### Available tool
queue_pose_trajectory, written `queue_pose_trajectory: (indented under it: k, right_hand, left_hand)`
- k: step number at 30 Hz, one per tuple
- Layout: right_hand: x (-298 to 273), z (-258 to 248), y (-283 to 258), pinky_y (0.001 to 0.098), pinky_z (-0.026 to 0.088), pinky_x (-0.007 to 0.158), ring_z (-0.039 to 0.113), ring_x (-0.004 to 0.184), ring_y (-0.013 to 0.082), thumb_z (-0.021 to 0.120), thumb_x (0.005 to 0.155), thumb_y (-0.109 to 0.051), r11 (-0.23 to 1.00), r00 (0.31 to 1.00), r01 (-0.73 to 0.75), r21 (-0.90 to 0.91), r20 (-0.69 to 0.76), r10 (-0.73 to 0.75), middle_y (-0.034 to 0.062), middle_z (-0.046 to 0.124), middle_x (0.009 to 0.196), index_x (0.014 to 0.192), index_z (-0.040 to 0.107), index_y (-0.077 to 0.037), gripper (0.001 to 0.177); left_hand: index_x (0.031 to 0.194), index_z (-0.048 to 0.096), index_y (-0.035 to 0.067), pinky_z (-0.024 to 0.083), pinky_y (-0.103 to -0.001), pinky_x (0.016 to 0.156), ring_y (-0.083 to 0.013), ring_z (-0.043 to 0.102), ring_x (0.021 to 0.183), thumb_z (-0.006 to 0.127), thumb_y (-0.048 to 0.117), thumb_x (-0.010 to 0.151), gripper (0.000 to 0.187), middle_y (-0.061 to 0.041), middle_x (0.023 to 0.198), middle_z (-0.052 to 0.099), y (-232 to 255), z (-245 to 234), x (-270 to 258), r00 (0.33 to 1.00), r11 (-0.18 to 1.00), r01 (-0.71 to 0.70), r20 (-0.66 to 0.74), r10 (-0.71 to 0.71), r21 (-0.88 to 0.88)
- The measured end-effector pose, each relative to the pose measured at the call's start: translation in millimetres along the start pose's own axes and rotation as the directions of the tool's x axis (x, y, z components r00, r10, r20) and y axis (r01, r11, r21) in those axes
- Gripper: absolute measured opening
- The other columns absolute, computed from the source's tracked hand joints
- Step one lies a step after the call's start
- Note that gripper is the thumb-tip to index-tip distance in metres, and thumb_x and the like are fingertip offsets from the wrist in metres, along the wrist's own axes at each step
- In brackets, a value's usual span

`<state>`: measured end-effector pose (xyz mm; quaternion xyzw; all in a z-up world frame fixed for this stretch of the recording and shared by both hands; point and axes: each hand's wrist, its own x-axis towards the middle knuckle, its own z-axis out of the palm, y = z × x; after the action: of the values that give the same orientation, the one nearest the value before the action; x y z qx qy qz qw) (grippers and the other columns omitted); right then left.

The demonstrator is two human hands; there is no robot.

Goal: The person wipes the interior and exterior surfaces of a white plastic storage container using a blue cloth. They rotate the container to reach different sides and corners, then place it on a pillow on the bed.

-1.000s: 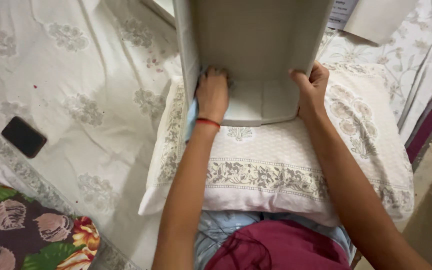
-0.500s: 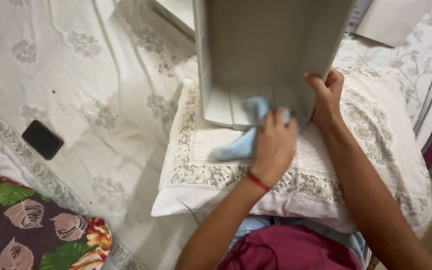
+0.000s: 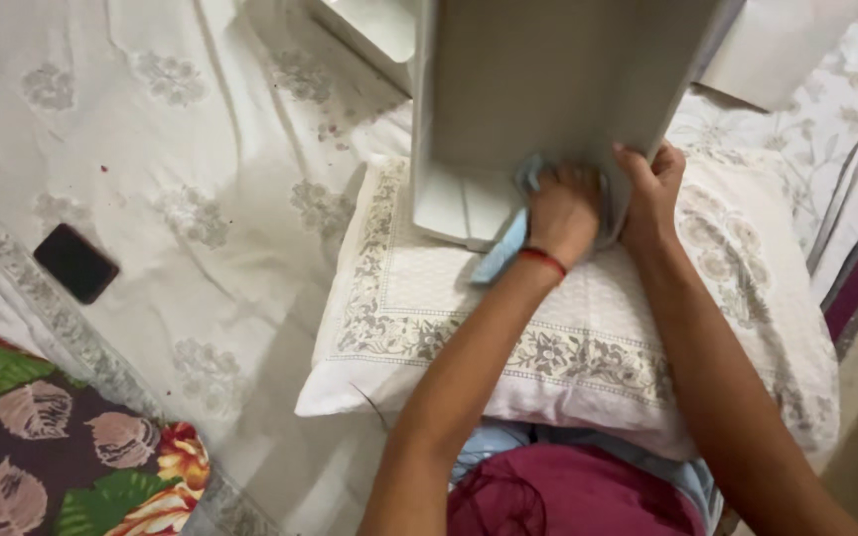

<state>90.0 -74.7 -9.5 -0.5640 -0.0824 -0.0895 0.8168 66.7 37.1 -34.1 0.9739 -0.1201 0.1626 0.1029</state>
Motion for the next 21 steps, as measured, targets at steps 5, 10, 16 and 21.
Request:
queue_pose_trajectory:
  k: [5, 10, 16, 21]
  right_hand:
    - [-5, -9, 2, 0.0266, 0.05, 0.071, 0.062, 0.077, 0.0083, 0.068, 0.092, -0.006, 1.0, 0.999, -0.015, -0.013, -0.036, 0.015, 0.0007, 0.07, 0.088, 0.096, 0.069, -0.004, 0.005]
    - [-4, -2, 2, 0.0268, 0.048, 0.073, 0.059, 0.078, 0.0065, 0.067, 0.096, -0.006, 0.997, 0.999, 0.023, -0.069, 0.039, -0.02, -0.0006, 0.068, 0.087, 0.095, 0.07, -0.003, 0.005]
    - [-4, 4, -6, 0.0264, 0.047, 0.072, 0.059, 0.076, 0.0062, 0.069, 0.093, -0.005, 0.996, 1.0, -0.014, -0.086, 0.011, 0.015, -0.0004, 0.069, 0.087, 0.096, 0.07, -0.002, 0.004]
    - [-6, 6, -11, 0.0272, 0.049, 0.074, 0.061, 0.078, 0.0075, 0.067, 0.093, -0.004, 1.0, 1.0, -0.014, -0.017, 0.014, 0.014, 0.0005, 0.07, 0.089, 0.096, 0.07, -0.002, 0.005]
  left_hand:
    - [0.118, 0.07, 0.017, 0.049, -0.056, 0.089, -0.0377, 0.06, 0.112, 0.054, 0.018, 0.091, 0.032, -0.016, 0.117, 0.063, -10, -56, -55, 0.989, 0.971, 0.04, 0.145, -0.006, -0.235]
    - [0.119, 0.069, 0.01, 0.048, -0.06, 0.093, -0.0395, 0.058, 0.113, 0.055, 0.018, 0.098, 0.027, -0.024, 0.123, 0.06, -77, -104, -58, 0.969, 0.987, 0.152, 0.204, -0.141, -0.042]
    - [0.107, 0.073, 0.003, 0.049, -0.054, 0.092, -0.04, 0.06, 0.109, 0.058, 0.026, 0.098, 0.029, -0.025, 0.125, 0.062, -70, -98, -52, 0.972, 0.971, 0.236, 0.021, -0.236, -0.03]
    - [0.115, 0.072, 0.012, 0.049, -0.056, 0.09, -0.0403, 0.06, 0.111, 0.056, 0.026, 0.095, 0.029, -0.022, 0.121, 0.064, 4, -42, -41, 0.996, 0.981, 0.091, 0.038, -0.085, -0.171]
